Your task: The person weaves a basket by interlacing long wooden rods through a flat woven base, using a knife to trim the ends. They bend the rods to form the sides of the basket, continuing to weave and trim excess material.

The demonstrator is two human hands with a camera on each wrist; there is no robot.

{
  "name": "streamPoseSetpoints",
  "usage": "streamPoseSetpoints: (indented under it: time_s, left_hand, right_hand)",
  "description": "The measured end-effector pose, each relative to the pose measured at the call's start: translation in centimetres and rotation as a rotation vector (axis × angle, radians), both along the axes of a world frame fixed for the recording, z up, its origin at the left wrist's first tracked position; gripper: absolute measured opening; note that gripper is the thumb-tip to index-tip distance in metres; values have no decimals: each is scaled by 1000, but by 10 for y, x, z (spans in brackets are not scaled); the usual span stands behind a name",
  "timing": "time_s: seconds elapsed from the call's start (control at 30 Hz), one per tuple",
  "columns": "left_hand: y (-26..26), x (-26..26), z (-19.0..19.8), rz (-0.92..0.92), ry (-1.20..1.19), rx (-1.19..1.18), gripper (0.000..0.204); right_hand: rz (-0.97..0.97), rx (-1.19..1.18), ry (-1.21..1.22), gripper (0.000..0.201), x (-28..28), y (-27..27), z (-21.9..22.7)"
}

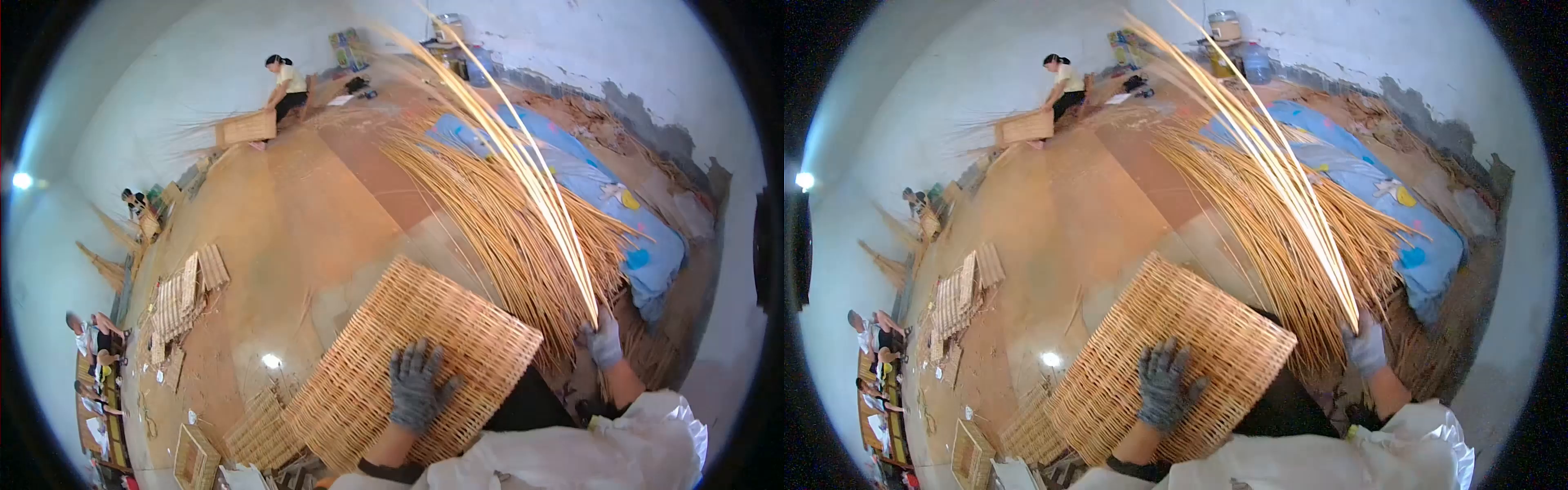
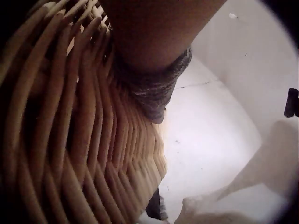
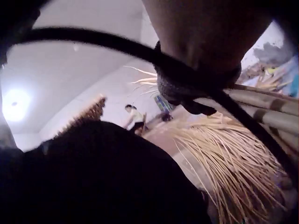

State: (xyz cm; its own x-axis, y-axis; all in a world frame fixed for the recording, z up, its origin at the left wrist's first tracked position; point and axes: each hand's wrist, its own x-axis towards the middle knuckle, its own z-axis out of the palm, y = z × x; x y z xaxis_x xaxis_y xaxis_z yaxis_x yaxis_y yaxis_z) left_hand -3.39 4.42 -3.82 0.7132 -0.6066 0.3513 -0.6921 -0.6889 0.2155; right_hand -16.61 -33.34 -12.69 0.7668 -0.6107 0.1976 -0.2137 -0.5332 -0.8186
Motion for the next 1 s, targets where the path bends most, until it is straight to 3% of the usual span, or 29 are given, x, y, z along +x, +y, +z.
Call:
streamPoseSetpoints:
  time_s: [0.03, 0.07, 0.1, 0.13, 0.2, 0.27, 0.3, 0.33, 0.37, 0.4, 0.43, 0.5, 0.57, 0.6, 0.67, 0.73, 0.77, 0.83, 0.87, 0.93, 0.97, 1.0]
  left_hand:
    - [1, 0, 5, -6, -4, 4, 65]
    - [1, 5, 16, -20, 63, 123, 71]
    - [-1, 14, 40, -69, 389, 24, 71]
    - [-9, 20, 68, -108, 714, -73, 72]
    - [-34, 31, 118, -305, 725, -436, 82]
    - [-83, 44, 158, -475, 419, -712, 68]
    - [-98, 42, 176, -497, 496, -942, 55]
    - [-112, 41, 195, -534, 550, -1174, 42]
    - [-117, 37, 216, -486, 836, -1498, 22]
    - [-106, 46, 241, -649, 815, -1565, 12]
    - [-89, 56, 261, -922, 737, -1485, 7]
    - [-47, 82, 316, -1425, 853, -1240, 17]
    - [-26, 74, 350, -1129, 554, -1387, 24]
    - [-20, 70, 365, -1147, 573, -1368, 24]
    - [-6, 68, 395, -1115, 551, -1304, 23]
    - [9, 74, 389, -1015, 393, -1296, 24]
    - [0, 44, 364, -746, 140, -1392, 25]
    - [1, 24, 306, -700, 333, -1349, 28]
    - [8, 29, 252, -735, 564, -1460, 14]
    - [-16, 14, 135, 72, 310, -1471, 26]
    - [-16, 8, 108, 70, 629, -1242, 30]
    - [-15, 14, 113, 32, 706, -1296, 30]
  right_hand:
    - [40, -64, -68, 33, 5, 26, 61]
    - [90, -207, -40, 33, 9, 36, 93]
    - [122, -270, -18, 34, 11, 40, 110]
    - [156, -315, -147, 34, 17, 54, 130]
    - [255, -271, -256, 31, 29, 78, 156]
    - [285, -113, -106, 33, 40, 119, 195]
    - [290, -93, -95, 37, 49, 143, 216]
    - [324, -245, -113, 39, 59, 160, 221]
    - [507, -227, -206, 41, 66, 164, 239]
    - [625, -141, -326, 39, 82, 162, 241]
    - [773, -6, -168, 38, 92, 158, 249]
    - [1065, 262, 148, 38, 106, 155, 264]
    - [916, 215, -56, 33, 112, 190, 267]
    - [838, 193, -159, 31, 116, 207, 269]
    - [868, 185, -194, 30, 127, 228, 278]
    - [905, 171, -233, 31, 131, 237, 270]
    - [924, 158, -263, 32, 133, 245, 248]
    - [982, 130, -219, 33, 131, 256, 195]
    - [1026, 111, -137, 34, 126, 255, 160]
    - [1148, 196, 11, 38, 128, 248, 90]
    - [1067, 225, -73, 38, 129, 257, 75]
    - [991, 249, -146, 39, 128, 264, 73]
